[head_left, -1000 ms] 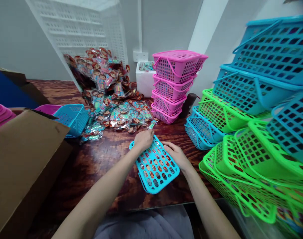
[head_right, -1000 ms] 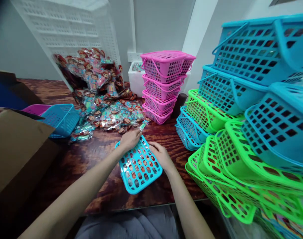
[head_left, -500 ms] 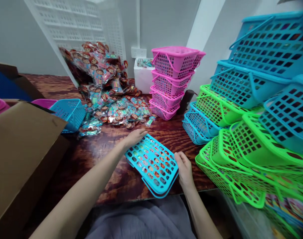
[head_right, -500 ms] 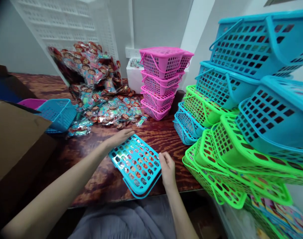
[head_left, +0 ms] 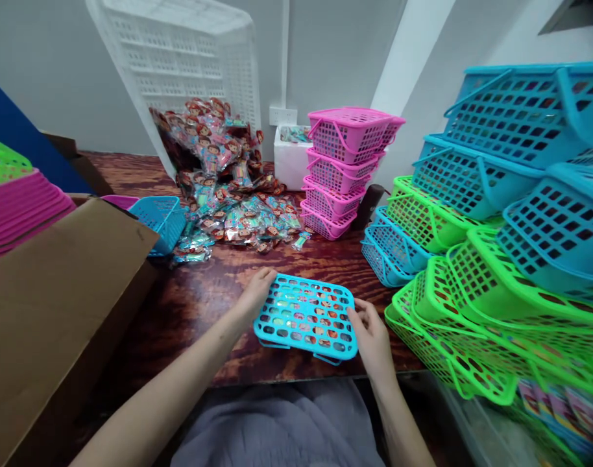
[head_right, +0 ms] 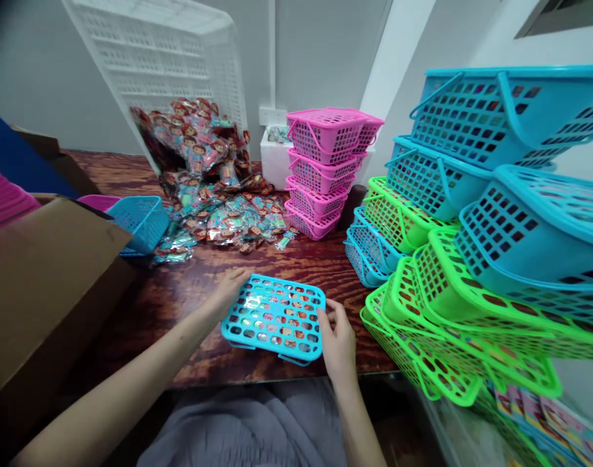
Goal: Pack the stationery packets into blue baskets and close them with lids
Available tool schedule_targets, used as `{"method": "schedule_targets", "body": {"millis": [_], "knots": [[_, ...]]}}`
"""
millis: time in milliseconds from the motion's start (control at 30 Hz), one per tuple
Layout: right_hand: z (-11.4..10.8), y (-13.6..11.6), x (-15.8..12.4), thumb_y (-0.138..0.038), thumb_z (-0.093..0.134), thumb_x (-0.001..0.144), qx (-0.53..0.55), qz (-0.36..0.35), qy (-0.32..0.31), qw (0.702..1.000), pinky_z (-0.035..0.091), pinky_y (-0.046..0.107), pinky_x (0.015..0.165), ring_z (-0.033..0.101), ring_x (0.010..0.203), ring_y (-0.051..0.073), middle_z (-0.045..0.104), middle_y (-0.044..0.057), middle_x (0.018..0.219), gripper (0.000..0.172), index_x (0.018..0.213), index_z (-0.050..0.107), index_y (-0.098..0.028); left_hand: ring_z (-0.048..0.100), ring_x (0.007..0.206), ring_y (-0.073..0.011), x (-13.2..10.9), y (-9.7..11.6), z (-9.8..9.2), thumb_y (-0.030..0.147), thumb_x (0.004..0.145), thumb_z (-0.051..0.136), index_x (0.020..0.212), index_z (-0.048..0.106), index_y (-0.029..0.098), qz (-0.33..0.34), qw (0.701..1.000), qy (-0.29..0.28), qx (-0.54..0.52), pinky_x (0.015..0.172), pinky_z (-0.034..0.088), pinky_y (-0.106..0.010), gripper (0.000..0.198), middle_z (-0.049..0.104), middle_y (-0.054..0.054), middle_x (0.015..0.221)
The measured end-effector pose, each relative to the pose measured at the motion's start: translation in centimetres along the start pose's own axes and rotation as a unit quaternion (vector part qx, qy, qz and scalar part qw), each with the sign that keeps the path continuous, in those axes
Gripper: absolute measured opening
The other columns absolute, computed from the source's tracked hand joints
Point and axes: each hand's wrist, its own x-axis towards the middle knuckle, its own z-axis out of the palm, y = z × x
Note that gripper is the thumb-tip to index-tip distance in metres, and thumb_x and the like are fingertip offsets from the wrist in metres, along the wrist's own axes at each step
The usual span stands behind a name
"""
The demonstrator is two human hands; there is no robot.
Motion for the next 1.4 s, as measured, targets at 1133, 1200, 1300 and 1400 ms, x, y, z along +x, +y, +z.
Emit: {"method": "schedule_targets", "body": {"millis": [1133,1200,1300,1400], "knots": [[3.2,-3.2,8.4,-0.039,0.034,0.097,-0.368,-0.094,-0.138,0.915,0.031,0.027,0.062,0.053,0.067,0.017,0.067,0.003,0.076,0.037,0.074,0.059,-0.023,0.056,0.062,-0.0172,0.5,1.5,0.9,0.051,0.083,0.057,0.060,0.052,0.021,0.052,0.939,-0.113,0.319,0.058,0.039,-0.025,0.038,0.052,0.002,0.057],[3.1,-3.1,8.6,-0.040,0.035,0.097,-0.366,-0.109,-0.157,0.911,0.032,0.026,0.062,0.052,0.066,0.017,0.066,0.001,0.074,0.038,0.072,0.058,-0.023,0.054,0.060,-0.0161,0.3,0.6,0.6,0.054,0.084,0.055,0.064,0.053,0.021,0.044,0.947,-0.115,0.296,0.054,0.038,-0.024,0.039,0.051,0.003,0.059],[3.0,-3.5,8.7,-0.039,0.035,0.098,-0.374,-0.137,-0.168,0.902,0.032,0.027,0.063,0.053,0.066,0.017,0.066,0.002,0.073,0.038,0.073,0.059,-0.023,0.059,0.076,-0.0187,-1.1,0.5,0.6,0.049,0.086,0.053,0.084,0.061,0.021,0.058,0.955,-0.086,0.277,0.065,0.043,-0.026,0.030,0.062,0.000,0.079],[3.2,-4.6,8.4,-0.036,0.037,0.099,-0.390,-0.165,-0.174,0.889,0.031,0.028,0.064,0.057,0.069,0.018,0.068,0.003,0.075,0.036,0.073,0.060,-0.023,0.060,0.097,-0.0199,-2.2,1.8,0.6,0.037,0.089,0.050,0.098,0.066,0.024,0.105,0.953,-0.106,0.265,0.084,0.044,-0.028,0.022,0.066,-0.003,0.102]]}}
